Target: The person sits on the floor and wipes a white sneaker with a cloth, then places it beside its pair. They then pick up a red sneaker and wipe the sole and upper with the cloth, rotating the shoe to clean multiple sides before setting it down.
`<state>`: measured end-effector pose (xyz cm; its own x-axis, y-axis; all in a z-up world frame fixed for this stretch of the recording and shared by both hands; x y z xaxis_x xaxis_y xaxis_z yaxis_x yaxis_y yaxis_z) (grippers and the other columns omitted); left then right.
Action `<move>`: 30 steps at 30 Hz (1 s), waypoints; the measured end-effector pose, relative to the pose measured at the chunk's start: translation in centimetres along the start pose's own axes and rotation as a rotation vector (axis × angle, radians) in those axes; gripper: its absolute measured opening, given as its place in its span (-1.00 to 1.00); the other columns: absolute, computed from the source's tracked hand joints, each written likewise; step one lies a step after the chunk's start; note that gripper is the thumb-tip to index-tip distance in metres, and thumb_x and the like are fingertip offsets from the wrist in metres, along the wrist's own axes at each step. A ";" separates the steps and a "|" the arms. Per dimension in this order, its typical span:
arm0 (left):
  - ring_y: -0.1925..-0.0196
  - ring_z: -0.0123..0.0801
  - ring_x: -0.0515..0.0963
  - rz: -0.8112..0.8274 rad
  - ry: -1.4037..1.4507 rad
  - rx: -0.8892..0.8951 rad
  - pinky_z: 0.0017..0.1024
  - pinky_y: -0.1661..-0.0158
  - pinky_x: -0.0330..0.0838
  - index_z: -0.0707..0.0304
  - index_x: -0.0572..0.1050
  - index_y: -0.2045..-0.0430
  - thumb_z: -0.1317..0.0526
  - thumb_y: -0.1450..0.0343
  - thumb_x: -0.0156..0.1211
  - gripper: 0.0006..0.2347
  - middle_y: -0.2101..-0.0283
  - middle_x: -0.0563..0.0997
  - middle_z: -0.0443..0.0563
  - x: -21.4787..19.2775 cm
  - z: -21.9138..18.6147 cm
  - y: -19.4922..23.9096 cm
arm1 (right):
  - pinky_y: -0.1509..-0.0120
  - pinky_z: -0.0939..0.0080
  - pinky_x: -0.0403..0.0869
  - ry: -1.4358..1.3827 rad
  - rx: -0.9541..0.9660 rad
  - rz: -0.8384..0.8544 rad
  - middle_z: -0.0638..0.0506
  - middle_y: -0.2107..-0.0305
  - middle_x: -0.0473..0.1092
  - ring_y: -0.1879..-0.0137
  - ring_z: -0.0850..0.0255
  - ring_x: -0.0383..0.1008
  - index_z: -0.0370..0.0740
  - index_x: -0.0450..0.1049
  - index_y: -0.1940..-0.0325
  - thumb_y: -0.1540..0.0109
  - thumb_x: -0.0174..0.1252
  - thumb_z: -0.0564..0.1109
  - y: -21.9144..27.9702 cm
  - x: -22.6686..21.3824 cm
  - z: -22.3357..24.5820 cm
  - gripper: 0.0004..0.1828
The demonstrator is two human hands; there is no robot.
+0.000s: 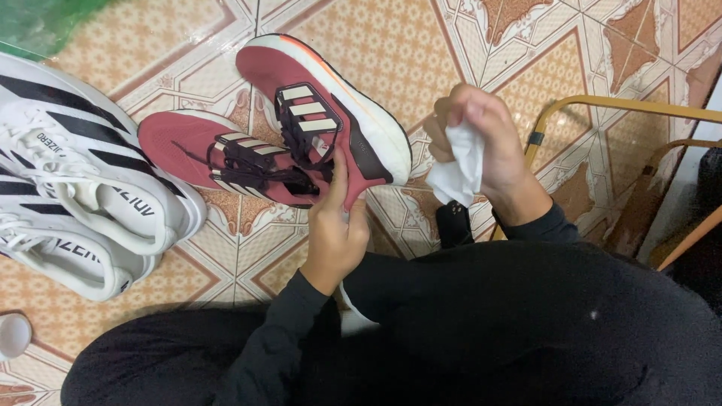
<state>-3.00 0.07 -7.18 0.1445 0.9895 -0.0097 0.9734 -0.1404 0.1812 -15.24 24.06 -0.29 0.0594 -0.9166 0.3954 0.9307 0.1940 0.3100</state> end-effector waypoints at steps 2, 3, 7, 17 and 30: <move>-0.01 -0.04 0.44 0.008 -0.044 -0.008 -0.07 -0.08 0.40 0.34 0.02 -0.92 0.43 -0.76 0.13 -0.30 0.01 0.52 0.20 -0.2 -0.6 -0.1 | 0.39 0.38 0.14 0.023 0.020 -0.054 0.12 0.43 0.11 0.39 0.38 0.11 -0.15 0.42 0.00 -0.62 0.15 0.14 -0.4 -1.5 -0.1 -0.67; -0.01 -0.04 0.44 0.007 -0.045 -0.010 -0.07 -0.08 0.40 0.34 0.02 -0.92 0.43 -0.76 0.13 -0.30 0.01 0.52 0.20 -0.4 -0.9 -0.2 | 0.39 0.38 0.14 0.021 0.022 -0.053 0.12 0.43 0.11 0.39 0.38 0.11 -0.15 0.42 0.00 -0.62 0.15 0.14 -0.8 -0.6 0.9 -0.67; 0.38 -0.41 0.34 0.007 -0.079 -0.050 -0.30 0.25 0.31 0.25 0.05 -0.93 0.36 -0.75 0.15 -0.29 0.39 0.43 -0.14 -0.8 -1.4 -0.3 | 0.35 0.28 0.33 0.089 0.107 -0.130 0.08 0.31 0.43 0.33 0.27 0.36 -0.11 0.60 -0.04 -0.33 0.23 -0.07 -1.4 0.7 2.1 -0.78; 0.41 -0.48 0.45 -0.015 -0.062 -0.079 -0.36 0.28 0.36 0.15 0.46 -0.75 0.17 -0.84 0.06 -0.53 0.37 0.53 -0.19 -2.7 -4.4 -1.8 | -0.71 -0.02 0.65 0.844 -0.174 0.118 -0.17 -0.27 0.63 -0.44 0.01 0.68 -0.32 0.62 -0.41 -0.66 0.41 -0.28 -5.9 4.5 2.4 -0.77; 0.62 -0.27 0.50 -0.085 -0.233 0.049 -0.23 0.46 0.28 0.16 0.60 -0.14 0.23 -0.83 0.07 -0.86 0.47 0.59 -0.12 -2.0 -3.6 -1.9 | -0.32 0.04 0.59 1.031 -0.337 0.150 -0.04 -0.11 0.52 -0.24 0.03 0.63 -0.16 0.81 -0.30 -0.62 0.54 -0.23 -15.3 5.3 -3.7 -0.84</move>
<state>-5.76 -1.56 -3.98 0.0931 0.9637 -0.2503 0.9905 -0.0639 0.1221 -27.79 14.93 -6.17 0.3077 -0.7743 -0.5530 0.9305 0.3662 0.0051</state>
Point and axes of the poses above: each hand's wrist, its own y-axis away from the middle knuckle, its own x-axis out of the palm, z = x × y, the point moved 7 cm from there along -y, towards the middle knuckle
